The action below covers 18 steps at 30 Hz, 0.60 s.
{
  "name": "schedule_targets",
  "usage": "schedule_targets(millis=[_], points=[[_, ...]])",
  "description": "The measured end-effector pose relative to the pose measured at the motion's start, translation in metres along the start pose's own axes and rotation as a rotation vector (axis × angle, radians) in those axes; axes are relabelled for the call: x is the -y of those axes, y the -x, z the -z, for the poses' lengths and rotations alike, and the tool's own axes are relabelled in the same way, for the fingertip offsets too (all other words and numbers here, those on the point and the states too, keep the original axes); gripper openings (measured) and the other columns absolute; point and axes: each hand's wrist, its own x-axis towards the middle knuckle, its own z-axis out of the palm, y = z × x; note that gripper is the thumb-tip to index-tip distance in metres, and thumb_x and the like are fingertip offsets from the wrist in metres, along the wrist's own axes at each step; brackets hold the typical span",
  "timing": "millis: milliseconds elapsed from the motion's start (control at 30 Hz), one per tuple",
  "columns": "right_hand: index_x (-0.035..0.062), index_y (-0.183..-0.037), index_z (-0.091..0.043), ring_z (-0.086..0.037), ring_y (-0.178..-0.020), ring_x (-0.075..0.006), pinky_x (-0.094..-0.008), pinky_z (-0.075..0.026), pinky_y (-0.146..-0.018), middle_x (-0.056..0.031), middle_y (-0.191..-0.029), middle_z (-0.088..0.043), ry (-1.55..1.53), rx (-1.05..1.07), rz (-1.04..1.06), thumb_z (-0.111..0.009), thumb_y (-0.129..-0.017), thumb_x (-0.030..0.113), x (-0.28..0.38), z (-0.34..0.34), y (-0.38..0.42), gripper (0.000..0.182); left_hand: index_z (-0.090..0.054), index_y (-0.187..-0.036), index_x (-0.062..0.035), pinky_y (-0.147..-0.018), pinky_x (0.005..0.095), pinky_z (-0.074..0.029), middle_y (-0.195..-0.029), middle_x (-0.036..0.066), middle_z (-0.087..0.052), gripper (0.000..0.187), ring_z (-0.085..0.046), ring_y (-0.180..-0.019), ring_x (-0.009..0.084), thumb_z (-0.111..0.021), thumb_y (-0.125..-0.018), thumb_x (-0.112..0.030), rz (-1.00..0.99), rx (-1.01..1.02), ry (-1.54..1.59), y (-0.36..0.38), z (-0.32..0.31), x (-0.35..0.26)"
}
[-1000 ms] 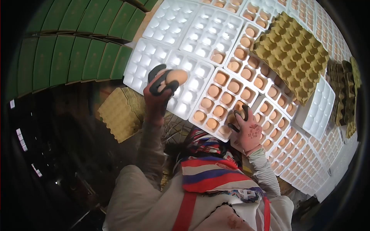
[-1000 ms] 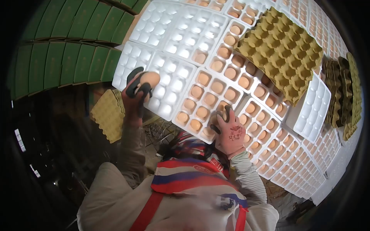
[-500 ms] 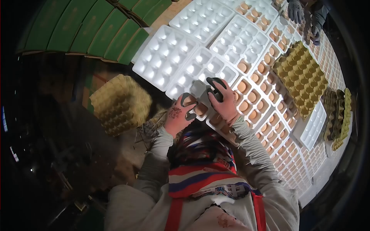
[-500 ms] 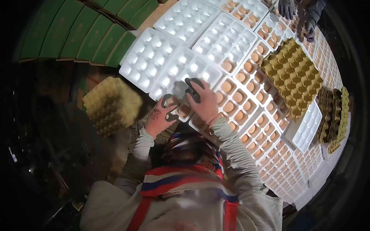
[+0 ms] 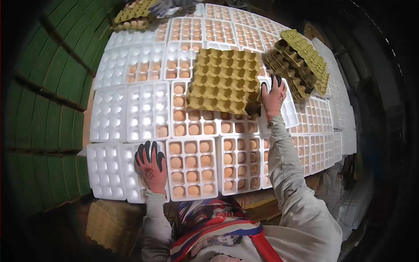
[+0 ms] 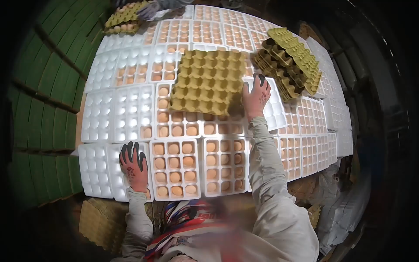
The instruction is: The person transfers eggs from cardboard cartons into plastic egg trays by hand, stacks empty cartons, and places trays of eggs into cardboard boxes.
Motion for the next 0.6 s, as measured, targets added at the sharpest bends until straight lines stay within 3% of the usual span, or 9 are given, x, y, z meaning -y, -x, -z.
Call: schedule_targets(millis=[67, 133, 167, 267, 300, 400, 433, 467, 600], points=[[0.0093, -0.129, -0.051, -0.040, -0.122, -0.0411, -0.0520, -0.032, -0.101, -0.0229, -0.129, -0.047, 0.218, -0.155, -0.009, -0.067, -0.079, 0.032, -0.044, 0.009, -0.039, 0.057, -0.052, -0.129, -0.0068, -0.103, 0.0478, -0.034, -0.131, 0.015, -0.047, 0.049, -0.042, -0.123, 0.0352, -0.063, -0.083, -0.021, -0.011, -0.038, 0.153, -0.059, -0.018, -0.042], [0.0103, -0.129, -0.051, -0.041, -0.122, -0.0415, -0.0532, -0.033, -0.100, -0.0242, -0.131, -0.046, 0.247, -0.280, -0.097, -0.066, -0.080, 0.036, -0.088, 0.037, -0.081, 0.057, -0.051, -0.129, -0.0061, -0.100, 0.0454, -0.038, -0.127, 0.016, -0.050, 0.050, -0.045, -0.118, 0.0353, -0.064, -0.084, -0.023, 0.037, -0.070, 0.339, -0.117, -0.047, -0.070], [0.0113, -0.130, -0.051, -0.042, -0.121, -0.0408, -0.0531, -0.033, -0.100, -0.0225, -0.130, -0.047, 0.304, -0.322, -0.168, -0.066, -0.080, 0.036, -0.113, 0.050, -0.103, 0.057, -0.050, -0.130, -0.0051, -0.100, 0.0453, -0.038, -0.126, 0.018, -0.051, 0.051, -0.045, -0.117, 0.0362, -0.063, -0.086, -0.025, 0.024, -0.060, 0.286, -0.144, -0.063, -0.077], [0.0134, -0.131, -0.051, -0.044, -0.121, -0.0377, -0.0521, -0.034, -0.099, -0.0177, -0.129, -0.050, 0.334, -0.303, -0.315, -0.067, -0.079, 0.038, -0.183, 0.083, -0.157, 0.060, -0.046, -0.133, -0.0044, -0.099, 0.0455, -0.040, -0.126, 0.021, -0.050, 0.059, -0.048, -0.116, 0.0381, -0.063, -0.086, -0.035, 0.249, 0.240, 0.122, -0.197, -0.097, -0.092], [0.0139, -0.131, -0.050, -0.045, -0.120, -0.0364, -0.0517, -0.035, -0.099, -0.0161, -0.128, -0.051, 0.317, -0.269, -0.352, -0.068, -0.078, 0.038, -0.200, 0.090, -0.170, 0.061, -0.046, -0.133, -0.0041, -0.098, 0.0449, -0.041, -0.126, 0.021, -0.050, 0.062, -0.048, -0.116, 0.0384, -0.064, -0.084, -0.037, 0.238, 0.264, 0.161, -0.205, -0.114, -0.086], [0.0150, -0.132, -0.050, -0.046, -0.119, -0.0326, -0.0506, -0.036, -0.098, -0.0120, -0.125, -0.053, 0.434, 0.145, 0.007, -0.069, -0.077, 0.040, -0.209, 0.090, -0.184, 0.063, -0.048, -0.131, -0.0009, -0.096, 0.0399, -0.043, -0.126, 0.022, -0.055, 0.065, -0.053, -0.116, 0.0349, -0.071, -0.081, -0.035, 0.184, 0.247, 0.146, -0.207, -0.137, -0.071], [0.0130, -0.122, -0.056, -0.049, -0.117, -0.0312, -0.0470, -0.040, -0.095, -0.0111, -0.119, -0.056, 0.560, 0.177, 0.110, -0.073, -0.074, 0.034, -0.203, 0.089, -0.184, 0.055, -0.051, -0.127, -0.0009, -0.097, 0.0410, -0.042, -0.122, 0.023, -0.056, 0.060, -0.051, -0.116, 0.0362, -0.070, -0.081, -0.035, 0.193, 0.215, 0.194, -0.205, -0.144, -0.063], [0.0122, -0.119, -0.058, -0.050, -0.115, -0.0314, -0.0459, -0.041, -0.094, -0.0110, -0.116, -0.057, 0.519, 0.161, 0.133, -0.074, -0.073, 0.032, -0.211, 0.090, -0.188, 0.052, -0.055, -0.123, -0.0009, -0.098, 0.0422, -0.041, -0.118, 0.023, -0.056, 0.057, -0.048, -0.116, 0.0375, -0.070, -0.081, -0.036, 0.201, 0.182, 0.241, -0.203, -0.150, -0.055], [0.0091, -0.104, -0.062, -0.054, -0.106, -0.0325, -0.0414, -0.046, -0.088, -0.0112, -0.106, -0.060, 0.396, 0.011, 0.236, -0.078, -0.066, 0.019, -0.224, 0.114, -0.216, 0.042, -0.058, -0.113, 0.0012, -0.084, 0.0358, -0.049, -0.107, 0.016, -0.061, 0.042, -0.059, -0.096, 0.0270, -0.071, -0.081, -0.022, 0.348, 0.149, 0.547, -0.213, -0.142, -0.047]])
